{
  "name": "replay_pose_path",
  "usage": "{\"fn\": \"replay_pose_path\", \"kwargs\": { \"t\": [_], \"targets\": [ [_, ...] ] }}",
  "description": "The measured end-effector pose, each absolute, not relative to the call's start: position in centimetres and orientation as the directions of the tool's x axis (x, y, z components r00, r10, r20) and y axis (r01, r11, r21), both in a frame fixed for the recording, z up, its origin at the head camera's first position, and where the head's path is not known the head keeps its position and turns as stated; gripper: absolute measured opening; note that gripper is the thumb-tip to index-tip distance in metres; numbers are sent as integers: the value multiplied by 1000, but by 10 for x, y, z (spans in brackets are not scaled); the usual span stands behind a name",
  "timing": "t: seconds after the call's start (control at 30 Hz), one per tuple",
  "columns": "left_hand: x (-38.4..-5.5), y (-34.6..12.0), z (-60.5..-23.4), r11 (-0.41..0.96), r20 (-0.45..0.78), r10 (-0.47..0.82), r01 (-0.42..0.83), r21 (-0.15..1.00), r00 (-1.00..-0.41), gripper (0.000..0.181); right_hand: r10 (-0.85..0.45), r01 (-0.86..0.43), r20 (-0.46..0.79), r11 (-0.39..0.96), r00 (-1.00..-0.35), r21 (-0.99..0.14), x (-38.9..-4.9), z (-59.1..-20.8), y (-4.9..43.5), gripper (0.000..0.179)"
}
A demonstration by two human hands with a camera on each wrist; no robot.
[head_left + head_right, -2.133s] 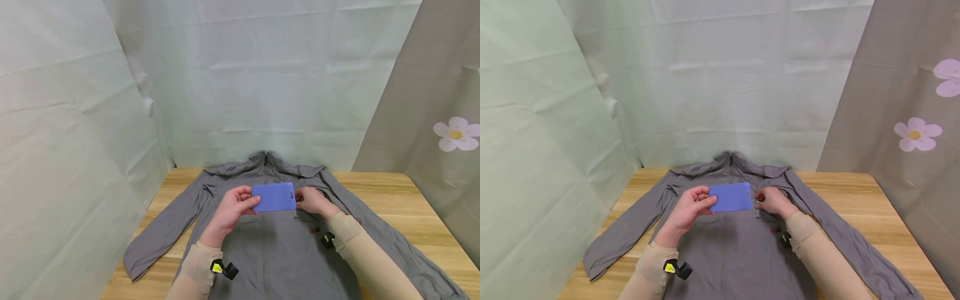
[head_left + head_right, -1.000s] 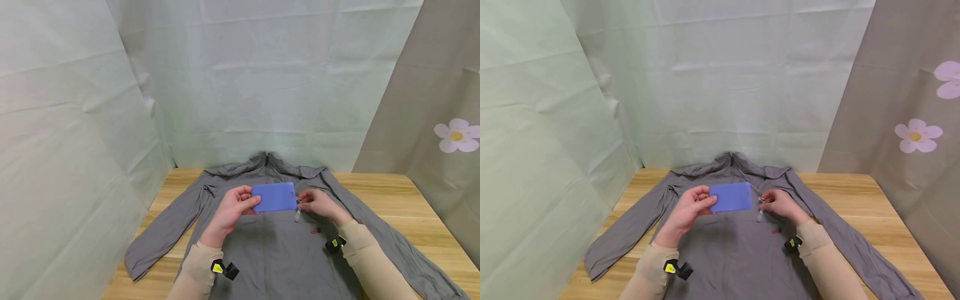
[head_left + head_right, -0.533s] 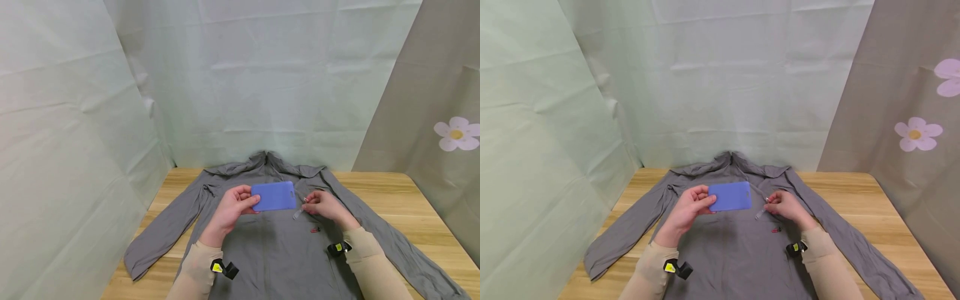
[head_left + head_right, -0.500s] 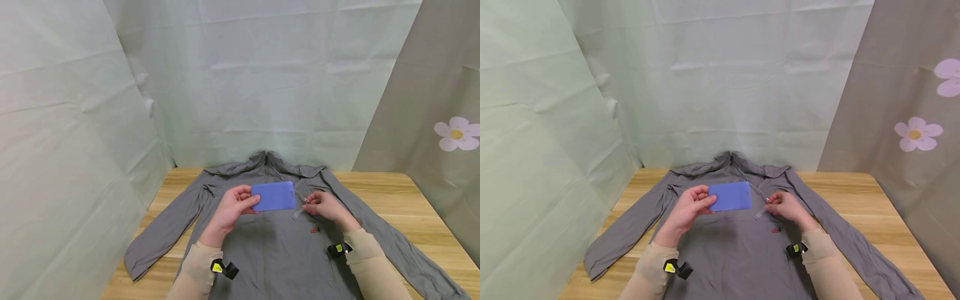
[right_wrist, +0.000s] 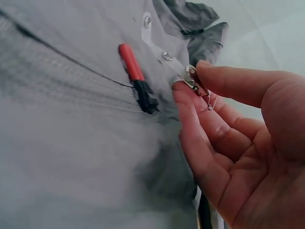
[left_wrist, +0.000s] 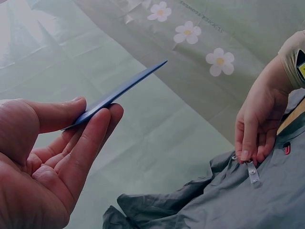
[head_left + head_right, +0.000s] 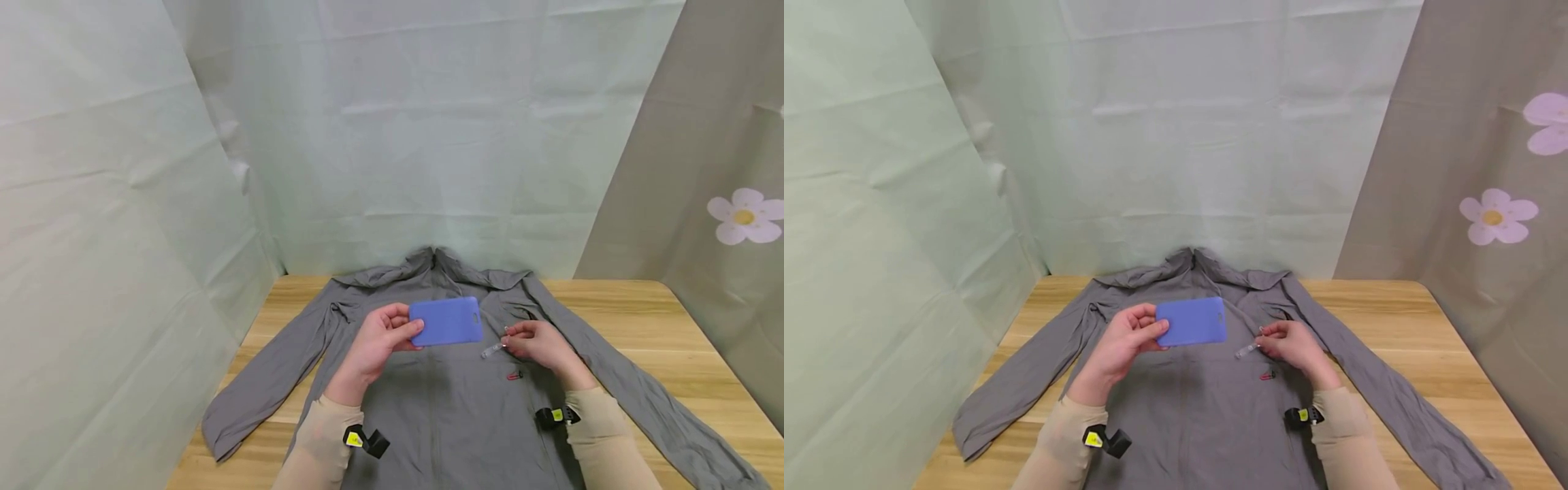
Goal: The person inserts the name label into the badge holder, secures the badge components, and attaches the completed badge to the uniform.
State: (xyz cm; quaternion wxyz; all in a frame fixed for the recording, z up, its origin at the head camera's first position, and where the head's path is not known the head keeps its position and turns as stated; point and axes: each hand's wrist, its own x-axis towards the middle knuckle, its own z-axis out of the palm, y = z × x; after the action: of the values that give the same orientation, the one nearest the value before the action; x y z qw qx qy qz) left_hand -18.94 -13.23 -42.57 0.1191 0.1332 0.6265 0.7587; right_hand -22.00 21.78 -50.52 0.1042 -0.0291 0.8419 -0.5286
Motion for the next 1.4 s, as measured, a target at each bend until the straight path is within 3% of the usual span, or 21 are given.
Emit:
{"fn": "replay_pose_path", "kwargs": {
  "t": [0.5, 0.93, 1.4],
  "targets": [
    [-189, -133, -425, -180, 56, 357, -9, 984, -932, 20, -94, -1, -18, 197, -995, -980, -202, -456, 217, 40],
    [-189, -131, -426, -183, 42, 348, -24, 983, -936, 18, -53, -62, 61, 28, -997, -998, -182, -427, 200, 23],
    [-189, -131, -428, -185, 52, 350, -14, 983, -935, 19, -12, -119, 119, 14, -993, -993, -174, -418, 184, 25]
  ]
}}
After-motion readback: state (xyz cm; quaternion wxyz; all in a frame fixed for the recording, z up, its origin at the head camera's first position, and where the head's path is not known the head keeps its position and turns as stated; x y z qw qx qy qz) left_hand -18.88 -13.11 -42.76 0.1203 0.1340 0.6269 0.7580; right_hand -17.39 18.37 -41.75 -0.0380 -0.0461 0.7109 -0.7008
